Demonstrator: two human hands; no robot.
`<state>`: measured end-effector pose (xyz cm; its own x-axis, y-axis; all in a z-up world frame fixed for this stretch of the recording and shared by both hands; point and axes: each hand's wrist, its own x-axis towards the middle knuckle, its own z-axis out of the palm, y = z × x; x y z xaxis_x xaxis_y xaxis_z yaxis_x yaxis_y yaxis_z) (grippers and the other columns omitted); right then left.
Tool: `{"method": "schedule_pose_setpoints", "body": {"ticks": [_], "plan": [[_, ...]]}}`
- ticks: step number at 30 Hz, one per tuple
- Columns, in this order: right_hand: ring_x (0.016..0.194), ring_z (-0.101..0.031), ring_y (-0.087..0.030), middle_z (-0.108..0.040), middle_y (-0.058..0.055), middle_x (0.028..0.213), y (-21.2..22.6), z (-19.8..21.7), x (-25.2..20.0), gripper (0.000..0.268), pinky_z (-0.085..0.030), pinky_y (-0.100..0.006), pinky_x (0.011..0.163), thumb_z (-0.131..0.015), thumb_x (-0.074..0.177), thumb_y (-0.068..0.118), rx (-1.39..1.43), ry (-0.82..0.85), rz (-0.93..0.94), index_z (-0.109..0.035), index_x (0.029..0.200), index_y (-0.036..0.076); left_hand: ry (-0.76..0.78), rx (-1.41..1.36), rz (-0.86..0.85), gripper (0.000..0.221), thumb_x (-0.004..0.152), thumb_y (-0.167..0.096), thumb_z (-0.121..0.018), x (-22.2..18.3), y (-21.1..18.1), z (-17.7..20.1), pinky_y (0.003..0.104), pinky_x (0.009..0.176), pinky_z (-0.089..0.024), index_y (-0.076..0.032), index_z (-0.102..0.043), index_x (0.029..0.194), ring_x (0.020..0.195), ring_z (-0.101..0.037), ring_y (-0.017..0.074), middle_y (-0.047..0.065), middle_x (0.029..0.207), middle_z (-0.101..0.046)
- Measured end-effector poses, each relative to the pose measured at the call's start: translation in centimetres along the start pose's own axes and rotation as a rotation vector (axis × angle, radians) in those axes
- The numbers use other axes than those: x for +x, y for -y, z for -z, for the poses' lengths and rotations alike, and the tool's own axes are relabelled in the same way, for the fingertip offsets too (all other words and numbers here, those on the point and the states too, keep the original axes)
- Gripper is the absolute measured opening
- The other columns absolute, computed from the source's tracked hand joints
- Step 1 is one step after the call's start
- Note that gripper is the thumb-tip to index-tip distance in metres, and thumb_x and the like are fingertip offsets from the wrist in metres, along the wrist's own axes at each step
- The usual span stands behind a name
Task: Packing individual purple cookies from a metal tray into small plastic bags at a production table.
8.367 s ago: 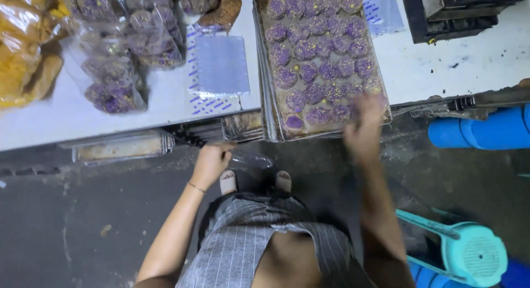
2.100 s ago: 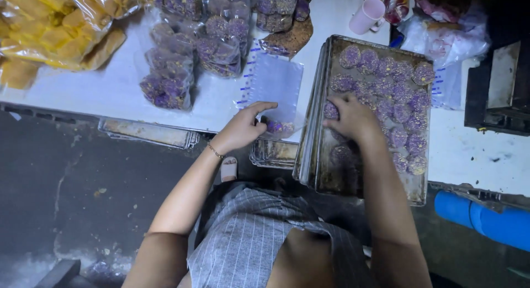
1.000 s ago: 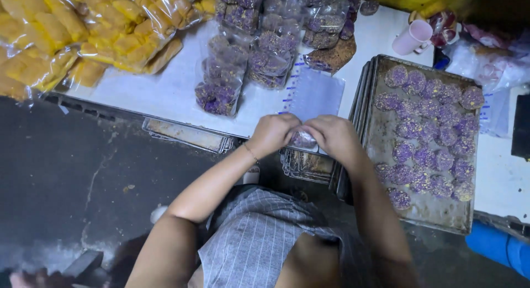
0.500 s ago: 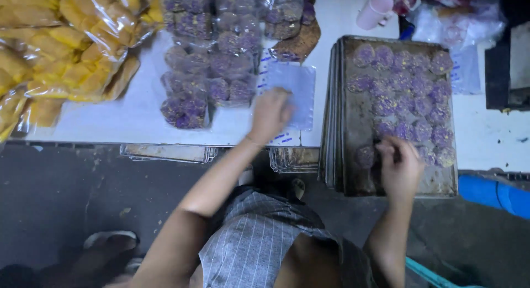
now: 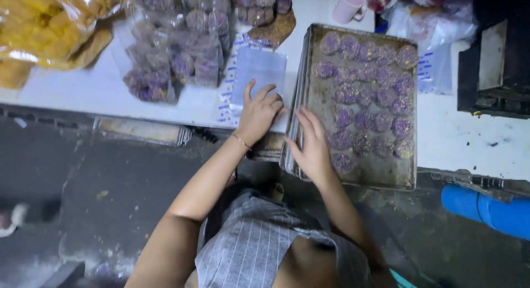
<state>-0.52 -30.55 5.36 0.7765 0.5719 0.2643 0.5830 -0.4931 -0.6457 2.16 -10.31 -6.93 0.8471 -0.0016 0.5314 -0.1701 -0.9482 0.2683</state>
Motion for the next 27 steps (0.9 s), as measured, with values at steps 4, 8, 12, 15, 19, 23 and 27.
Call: {"method": "schedule_pose_setpoints", "body": {"ticks": [4,8,12,15,19,23,27], "plan": [[0.137,-0.046,-0.053,-0.050,-0.029,0.146,-0.8,-1.7,1.1,0.068,-0.044,-0.064,0.107,-0.081,0.085,0.009,-0.169,0.114,0.230,-0.053,0.146,0.001,0.141,-0.271,0.441,0.025,0.097,-0.045,-0.065,-3.5,4.3,-5.2,0.056,0.104,-0.033,-0.025,-0.073,0.084,0.106,-0.068,0.0220,-0.001,0.085,-0.073],[0.133,-0.054,-0.045,-0.058,-0.020,0.141,-1.4,0.2,-0.6,0.052,-0.046,-0.055,0.106,-0.076,0.093,0.023,-0.066,0.177,0.175,-0.062,0.141,0.009,-0.108,-0.407,0.615,0.028,0.107,-0.036,-0.055,0.2,5.2,-1.9,0.058,0.120,-0.013,-0.016,-0.072,0.116,0.120,-0.067,0.0279,0.009,0.113,-0.076],[0.133,-0.051,-0.050,-0.049,-0.024,0.144,-2.3,2.6,-4.4,0.064,-0.045,-0.057,0.109,-0.080,0.093,0.017,-0.113,-0.107,0.313,-0.052,0.149,0.005,-0.348,-0.270,0.105,0.015,0.103,-0.023,-0.060,0.1,-2.5,3.5,0.038,0.108,-0.037,-0.022,-0.073,0.095,0.099,-0.072,0.0175,-0.002,0.091,-0.076],[0.113,-0.066,-0.041,-0.068,-0.018,0.117,-3.2,3.2,-7.9,0.063,-0.054,-0.048,0.095,-0.090,0.081,0.024,0.007,-0.090,0.200,-0.064,0.134,0.004,0.043,0.009,-0.291,0.017,0.094,-0.036,-0.060,-4.7,-12.7,8.7,0.036,0.060,-0.054,-0.022,-0.069,0.089,0.053,-0.064,0.0140,-0.008,0.055,-0.060],[0.079,-0.076,-0.019,-0.077,0.004,0.075,-2.4,5.0,-10.2,0.009,-0.059,-0.033,0.076,-0.084,0.083,0.022,0.226,0.139,-0.124,-0.083,0.092,0.026,0.163,-0.403,0.018,0.022,0.098,-0.039,-0.056,-8.1,-15.9,13.2,0.040,0.082,-0.047,-0.026,-0.072,0.090,0.070,-0.068,0.0211,-0.004,0.069,-0.069],[0.073,-0.075,-0.018,-0.076,0.004,0.068,-1.9,4.5,-11.0,0.017,-0.058,-0.032,0.075,-0.074,0.086,0.010,0.253,0.113,-0.218,-0.081,0.083,0.025,0.080,-0.609,0.425,0.008,0.098,-0.025,-0.063,-10.3,-18.3,11.8,0.039,0.085,-0.050,-0.028,-0.070,0.100,0.082,-0.068,0.0262,-0.005,0.086,-0.076],[0.074,-0.077,-0.019,-0.075,-0.002,0.072,-5.8,5.0,-11.6,0.015,-0.060,-0.032,0.073,-0.073,0.089,0.006,0.275,0.012,-0.197,-0.080,0.085,0.019,0.501,-1.043,0.516,0.013,0.095,-0.029,-0.069,-11.2,-19.0,13.9,0.035,0.065,-0.050,-0.017,-0.069,0.090,0.059,-0.065,0.0254,0.003,0.061,-0.071]]}}
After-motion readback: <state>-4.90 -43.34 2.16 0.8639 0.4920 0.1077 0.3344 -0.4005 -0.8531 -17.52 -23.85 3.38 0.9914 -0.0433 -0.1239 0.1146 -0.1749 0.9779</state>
